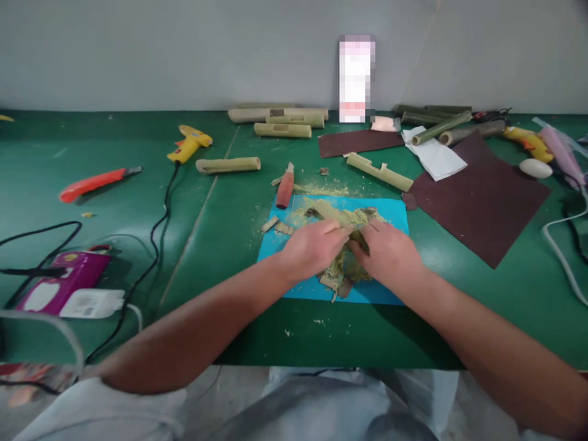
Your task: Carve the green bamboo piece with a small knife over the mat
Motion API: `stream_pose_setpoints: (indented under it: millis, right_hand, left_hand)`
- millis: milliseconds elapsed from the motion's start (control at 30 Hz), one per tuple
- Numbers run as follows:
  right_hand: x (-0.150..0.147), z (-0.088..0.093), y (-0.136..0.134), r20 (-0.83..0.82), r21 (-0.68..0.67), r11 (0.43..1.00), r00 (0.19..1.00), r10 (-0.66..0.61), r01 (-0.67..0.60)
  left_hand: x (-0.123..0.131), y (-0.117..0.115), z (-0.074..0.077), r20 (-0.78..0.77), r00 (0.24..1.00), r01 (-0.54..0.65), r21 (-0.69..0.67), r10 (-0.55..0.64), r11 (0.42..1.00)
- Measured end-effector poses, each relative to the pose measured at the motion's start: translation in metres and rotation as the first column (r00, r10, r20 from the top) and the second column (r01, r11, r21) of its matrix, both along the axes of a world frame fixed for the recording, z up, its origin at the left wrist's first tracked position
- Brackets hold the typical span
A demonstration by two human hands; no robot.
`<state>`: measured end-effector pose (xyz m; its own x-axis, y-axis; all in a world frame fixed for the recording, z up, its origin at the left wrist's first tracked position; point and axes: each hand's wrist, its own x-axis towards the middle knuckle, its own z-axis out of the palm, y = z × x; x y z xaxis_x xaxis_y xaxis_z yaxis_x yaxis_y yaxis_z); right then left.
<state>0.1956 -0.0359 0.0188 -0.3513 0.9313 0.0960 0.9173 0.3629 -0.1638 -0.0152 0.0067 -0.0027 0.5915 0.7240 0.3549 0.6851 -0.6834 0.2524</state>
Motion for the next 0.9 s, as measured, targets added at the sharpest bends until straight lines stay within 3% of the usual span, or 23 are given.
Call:
stream_pose_setpoints:
  millis: [33, 167, 300, 433, 600, 767, 900]
  right_hand:
    - [0.000, 0.000, 0.000, -0.003, 0.004, 1.000, 1.000, -0.004, 0.004]
    - [0.002, -0.002, 0.001, -0.021, 0.016, 1.000, 1.000, -0.008, 0.008]
    - [0.006, -0.006, 0.002, -0.056, 0.025, 1.000, 0.998, 0.009, -0.007]
    - [0.010, -0.008, 0.003, -0.150, 0.006, 1.000, 0.989, -0.004, 0.005]
    - [0.011, -0.008, 0.005, -0.205, -0.066, 0.998, 0.979, -0.018, 0.004]
    - [0.010, -0.008, 0.004, -0.219, -0.064, 0.998, 0.975, -0.040, 0.027]
    - [0.007, -0.009, 0.001, -0.197, -0.041, 0.998, 0.979, -0.050, 0.043]
  left_hand:
    - [-0.001, 0.001, -0.001, -0.011, 0.998, 0.056, 0.017, -0.056, 0.998]
    - [-0.013, 0.018, -0.004, 0.083, 0.990, -0.118, 0.098, 0.110, 0.988]
    - [-0.020, 0.031, -0.006, 0.094, 0.987, -0.138, 0.109, 0.128, 0.984]
    - [-0.020, 0.028, -0.004, 0.081, 0.980, -0.188, 0.120, 0.179, 0.975]
    - [-0.011, 0.014, -0.001, 0.036, 0.999, -0.031, 0.074, 0.028, 0.997]
    - [-0.003, 0.007, -0.001, 0.002, 0.996, -0.093, 0.078, 0.093, 0.993]
    - [-0.004, -0.001, 0.001, -0.077, 0.997, 0.031, 0.016, -0.030, 0.999]
